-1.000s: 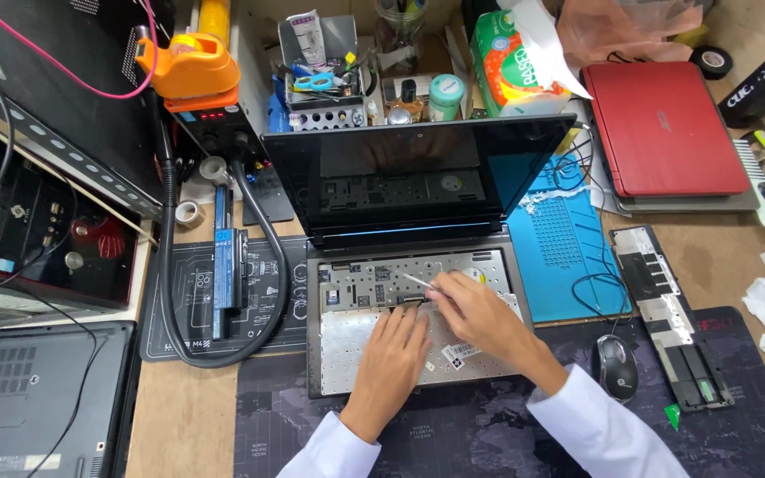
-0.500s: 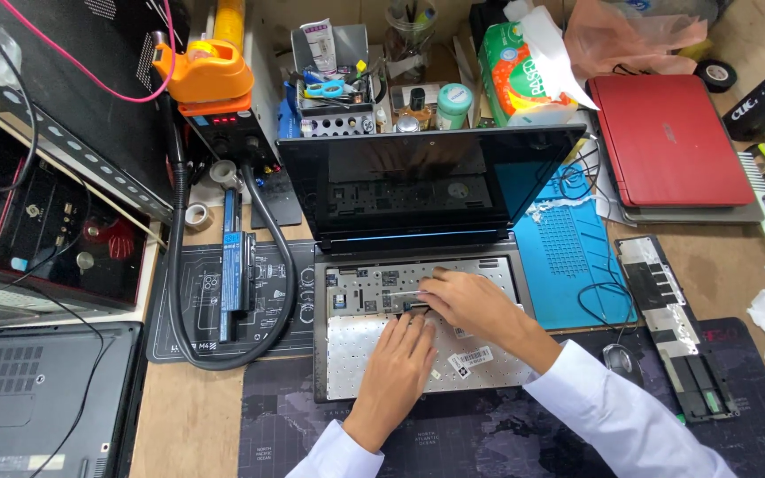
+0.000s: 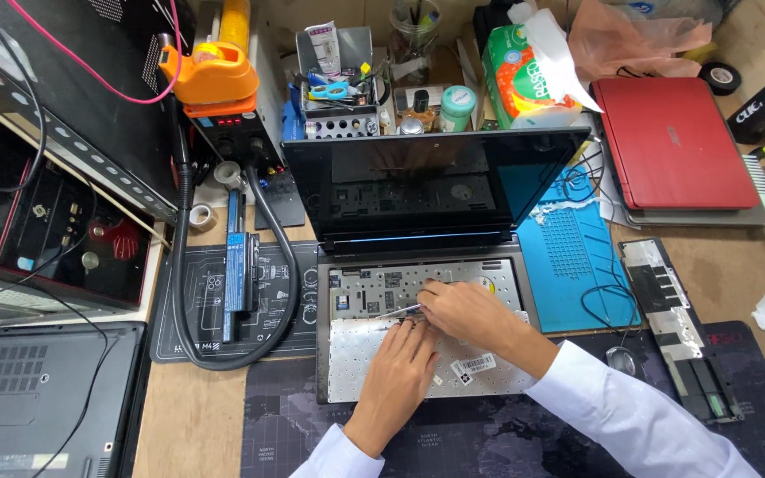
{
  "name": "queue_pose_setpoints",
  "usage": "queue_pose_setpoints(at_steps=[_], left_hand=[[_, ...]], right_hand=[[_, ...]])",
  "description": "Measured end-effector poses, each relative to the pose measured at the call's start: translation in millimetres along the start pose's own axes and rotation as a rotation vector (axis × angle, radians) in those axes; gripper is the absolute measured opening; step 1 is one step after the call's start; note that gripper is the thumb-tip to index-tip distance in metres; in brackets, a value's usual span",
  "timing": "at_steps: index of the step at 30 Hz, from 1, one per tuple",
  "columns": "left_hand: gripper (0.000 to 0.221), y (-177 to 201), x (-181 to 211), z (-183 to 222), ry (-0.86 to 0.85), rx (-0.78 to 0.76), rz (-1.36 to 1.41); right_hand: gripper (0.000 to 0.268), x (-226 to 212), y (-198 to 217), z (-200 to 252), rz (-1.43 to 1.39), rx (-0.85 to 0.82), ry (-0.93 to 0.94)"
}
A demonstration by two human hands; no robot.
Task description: Disassembling and reassembling a laptop on a repair bench to access internal components.
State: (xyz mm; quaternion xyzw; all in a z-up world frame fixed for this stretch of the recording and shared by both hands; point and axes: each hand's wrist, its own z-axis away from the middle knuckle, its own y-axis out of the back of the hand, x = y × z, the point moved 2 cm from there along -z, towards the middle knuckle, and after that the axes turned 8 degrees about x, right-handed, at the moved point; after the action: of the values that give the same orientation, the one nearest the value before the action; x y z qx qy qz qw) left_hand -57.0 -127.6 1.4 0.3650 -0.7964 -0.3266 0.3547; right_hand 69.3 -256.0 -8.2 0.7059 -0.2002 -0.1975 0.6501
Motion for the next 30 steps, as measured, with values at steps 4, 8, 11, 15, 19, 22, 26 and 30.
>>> queue_pose_setpoints(at_steps=[4, 8, 11, 15, 19, 22, 26, 30], left_hand=[[0.033, 5.5, 2.4, -4.9, -0.01, 0.03, 0.021], [0.031, 4.7, 1.8, -4.4, -0.004, 0.024, 0.054], [0.026, 3.6, 1.2, -4.1, 0.002, 0.023, 0.07], [0.026, 2.0, 0.9, -4.5, -0.012, 0.031, 0.054], [0.031, 1.8, 1.0, -3.6, -0.014, 0.023, 0.031], [0.028, 1.7, 2.5, -2.8, -0.014, 0.023, 0.044], [0.043, -2.2, 3.7, 1.1, -0.007, 0.016, -0.037], [0.042, -8.0, 9.7, 12.2, -0.035, 0.017, -0.204]], right_hand=[[0.005, -4.6, -4.3, -0.8, 0.066, -0.008, 0.088], [0.009, -13.7, -4.8, -4.3, 0.141, -0.053, 0.133], [0.009, -16.2, -5.4, -6.6, 0.218, -0.042, 0.18], [0.007, -14.1, -6.1, -7.8, 0.227, -0.041, 0.214], [0.009, -8.5, -4.5, -8.6, 0.223, -0.022, 0.225], [0.009, -2.1, -2.6, -5.5, 0.11, -0.005, 0.181], [0.01, 4.5, -1.4, 4.5, 0.016, 0.088, 0.111], [0.018, 4.3, -8.0, 13.5, -0.036, 0.206, 0.051]])
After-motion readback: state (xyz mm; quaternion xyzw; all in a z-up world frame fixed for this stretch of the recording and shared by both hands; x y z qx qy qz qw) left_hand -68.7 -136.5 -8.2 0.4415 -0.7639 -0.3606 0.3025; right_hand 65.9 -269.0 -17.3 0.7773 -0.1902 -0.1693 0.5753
